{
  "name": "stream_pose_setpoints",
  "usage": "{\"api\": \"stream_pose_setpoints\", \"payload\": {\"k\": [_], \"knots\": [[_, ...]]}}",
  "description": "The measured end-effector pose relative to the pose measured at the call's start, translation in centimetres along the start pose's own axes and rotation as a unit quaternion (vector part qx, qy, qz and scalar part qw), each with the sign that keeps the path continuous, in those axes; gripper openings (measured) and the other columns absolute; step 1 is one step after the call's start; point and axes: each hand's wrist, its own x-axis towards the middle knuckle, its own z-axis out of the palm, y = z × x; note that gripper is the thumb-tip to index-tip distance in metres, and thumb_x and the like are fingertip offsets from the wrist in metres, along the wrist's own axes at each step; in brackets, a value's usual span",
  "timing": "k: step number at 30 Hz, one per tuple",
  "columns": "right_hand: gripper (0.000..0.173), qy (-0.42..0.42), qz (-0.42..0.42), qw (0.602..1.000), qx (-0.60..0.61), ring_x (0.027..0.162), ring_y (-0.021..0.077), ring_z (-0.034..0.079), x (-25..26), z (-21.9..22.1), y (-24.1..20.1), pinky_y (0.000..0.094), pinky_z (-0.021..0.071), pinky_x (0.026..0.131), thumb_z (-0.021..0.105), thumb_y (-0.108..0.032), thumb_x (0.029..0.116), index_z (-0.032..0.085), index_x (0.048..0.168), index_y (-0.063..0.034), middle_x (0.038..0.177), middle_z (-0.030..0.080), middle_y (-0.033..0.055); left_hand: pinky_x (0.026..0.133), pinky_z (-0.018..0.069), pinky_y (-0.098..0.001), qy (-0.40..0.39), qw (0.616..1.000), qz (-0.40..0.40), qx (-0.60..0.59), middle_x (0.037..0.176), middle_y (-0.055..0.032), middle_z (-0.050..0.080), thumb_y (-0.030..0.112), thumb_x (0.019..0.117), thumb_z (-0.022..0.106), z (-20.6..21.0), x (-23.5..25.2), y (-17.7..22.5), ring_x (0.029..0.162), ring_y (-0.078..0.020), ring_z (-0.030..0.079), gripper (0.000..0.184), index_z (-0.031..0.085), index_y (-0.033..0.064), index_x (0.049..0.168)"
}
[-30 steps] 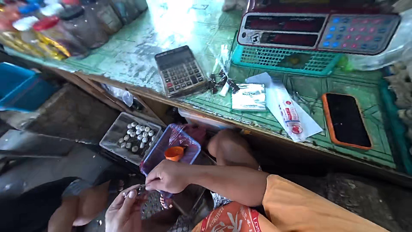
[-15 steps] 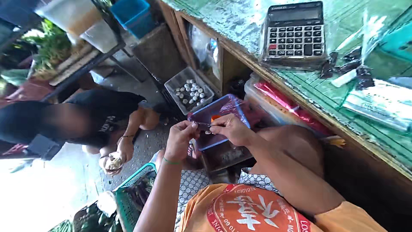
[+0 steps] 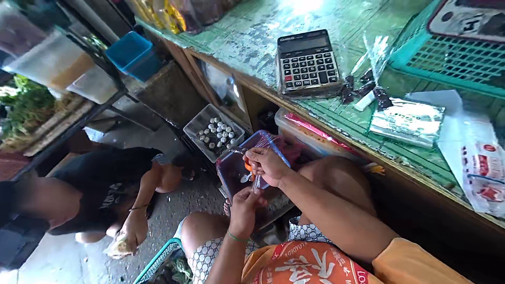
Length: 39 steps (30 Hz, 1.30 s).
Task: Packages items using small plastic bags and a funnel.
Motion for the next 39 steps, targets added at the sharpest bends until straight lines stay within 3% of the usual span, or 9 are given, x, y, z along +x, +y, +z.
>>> {"api": "stream_pose_setpoints", "payload": {"k": [4, 9, 12, 15, 18, 21, 24, 28, 39], "knots": [[0.026, 0.046, 0.018, 0.998, 0.036, 0.068, 0.0149, 0.064, -0.3, -1.2, -0.3, 0.0330, 0.0597, 0.070, 0.044, -0.018, 0.1100, 0.062, 0.108, 0.0010, 0.081, 0.064, 0.0055, 0.068, 0.0589, -0.0304, -0.019, 0.998, -0.014, -0.063, 0.069, -0.0020, 0.068, 0.019, 0.1040, 0.047, -2.8, -0.6, 0.3, 0.064, -0.0118, 0.067, 0.032, 0.073, 0.0063, 0.090], [0.023, -0.044, -0.085, 0.986, -0.135, 0.098, 0.0196, 0.069, -0.7, 0.0, -0.3, 0.0384, 0.0582, 0.090, 0.049, -0.013, 0.1026, 0.069, 0.100, -0.0001, 0.102, 0.072, 0.0095, 0.069, 0.0579, -0.0307, 0.089, 0.993, 0.013, -0.081, 0.077, -0.0012, 0.066, 0.012, 0.1070, 0.045, -6.6, 1.3, 4.1, 0.069, -0.0124, 0.065, 0.023, 0.065, 0.0070, 0.096], [0.018, -0.213, -0.112, 0.889, -0.389, 0.092, 0.0147, 0.068, -1.0, -0.6, 0.6, 0.0364, 0.0582, 0.085, 0.064, -0.020, 0.0956, 0.075, 0.092, -0.0067, 0.099, 0.073, 0.0047, 0.073, 0.0611, -0.0343, 0.113, 0.989, 0.063, 0.069, 0.082, -0.0074, 0.071, 0.005, 0.0996, 0.060, -8.5, 3.3, 8.6, 0.072, -0.0159, 0.069, 0.010, 0.067, -0.0018, 0.099], [0.028, -0.169, -0.002, 0.753, -0.636, 0.103, 0.0332, 0.069, 0.4, 0.6, 2.2, 0.0588, 0.0520, 0.096, 0.062, -0.028, 0.1009, 0.076, 0.103, -0.0044, 0.103, 0.073, 0.0165, 0.080, 0.0616, -0.0382, 0.053, 0.938, 0.119, 0.321, 0.089, -0.0105, 0.075, 0.008, 0.0950, 0.068, -5.1, 2.9, 10.8, 0.078, -0.0173, 0.072, 0.015, 0.074, -0.0040, 0.100], [0.024, -0.008, -0.045, 0.866, -0.498, 0.072, 0.0225, 0.065, 1.7, 0.1, 3.4, 0.0464, 0.0547, 0.071, 0.062, -0.018, 0.0981, 0.073, 0.083, -0.0023, 0.076, 0.068, 0.0102, 0.085, 0.0602, -0.0365, 0.017, 0.888, 0.202, 0.413, 0.094, -0.0057, 0.076, 0.011, 0.0941, 0.069, -1.8, 1.2, 7.7, 0.086, -0.0122, 0.072, 0.012, 0.077, 0.0034, 0.099], [0.019, -0.001, -0.003, 0.986, -0.169, 0.087, 0.0190, 0.071, 0.1, -0.1, 1.7, 0.0349, 0.0602, 0.081, 0.051, -0.007, 0.1048, 0.065, 0.094, 0.0017, 0.093, 0.073, 0.0117, 0.083, 0.0617, -0.0328, 0.055, 0.910, 0.256, 0.322, 0.094, -0.0060, 0.076, 0.004, 0.0922, 0.071, -2.7, 1.3, 5.4, 0.086, -0.0114, 0.072, 0.008, 0.077, 0.0019, 0.097], [0.023, -0.064, -0.010, 0.997, -0.034, 0.103, 0.0233, 0.071, -1.3, 0.2, 1.8, 0.0372, 0.0586, 0.093, 0.046, -0.003, 0.1022, 0.068, 0.097, 0.0000, 0.108, 0.075, 0.0147, 0.087, 0.0604, -0.0299, 0.072, 0.881, 0.331, 0.330, 0.095, -0.0052, 0.076, 0.002, 0.0908, 0.071, -3.5, 1.9, 3.9, 0.091, -0.0097, 0.072, 0.009, 0.077, 0.0025, 0.097], [0.041, -0.155, -0.017, 0.987, -0.027, 0.134, 0.0225, 0.055, -1.2, 0.9, 2.7, 0.0416, 0.0477, 0.110, 0.045, -0.013, 0.1013, 0.063, 0.136, -0.0033, 0.147, 0.058, 0.0094, 0.092, 0.0584, -0.0393, 0.158, 0.811, 0.367, 0.428, 0.098, -0.0013, 0.075, 0.013, 0.0885, 0.074, -4.5, 3.8, 4.8, 0.098, -0.0128, 0.071, 0.007, 0.079, 0.0104, 0.093], [0.047, -0.088, 0.018, 0.995, 0.043, 0.133, 0.0211, 0.054, -1.6, 1.8, 4.2, 0.0411, 0.0471, 0.108, 0.046, -0.023, 0.1078, 0.047, 0.152, -0.0079, 0.151, 0.052, 0.0098, 0.110, 0.0460, -0.0524, 0.280, 0.659, 0.467, 0.519, 0.102, -0.0059, 0.076, 0.020, 0.0816, 0.073, -2.2, 6.2, 4.2, 0.103, -0.0227, 0.071, 0.017, 0.080, 0.0104, 0.094]]}}
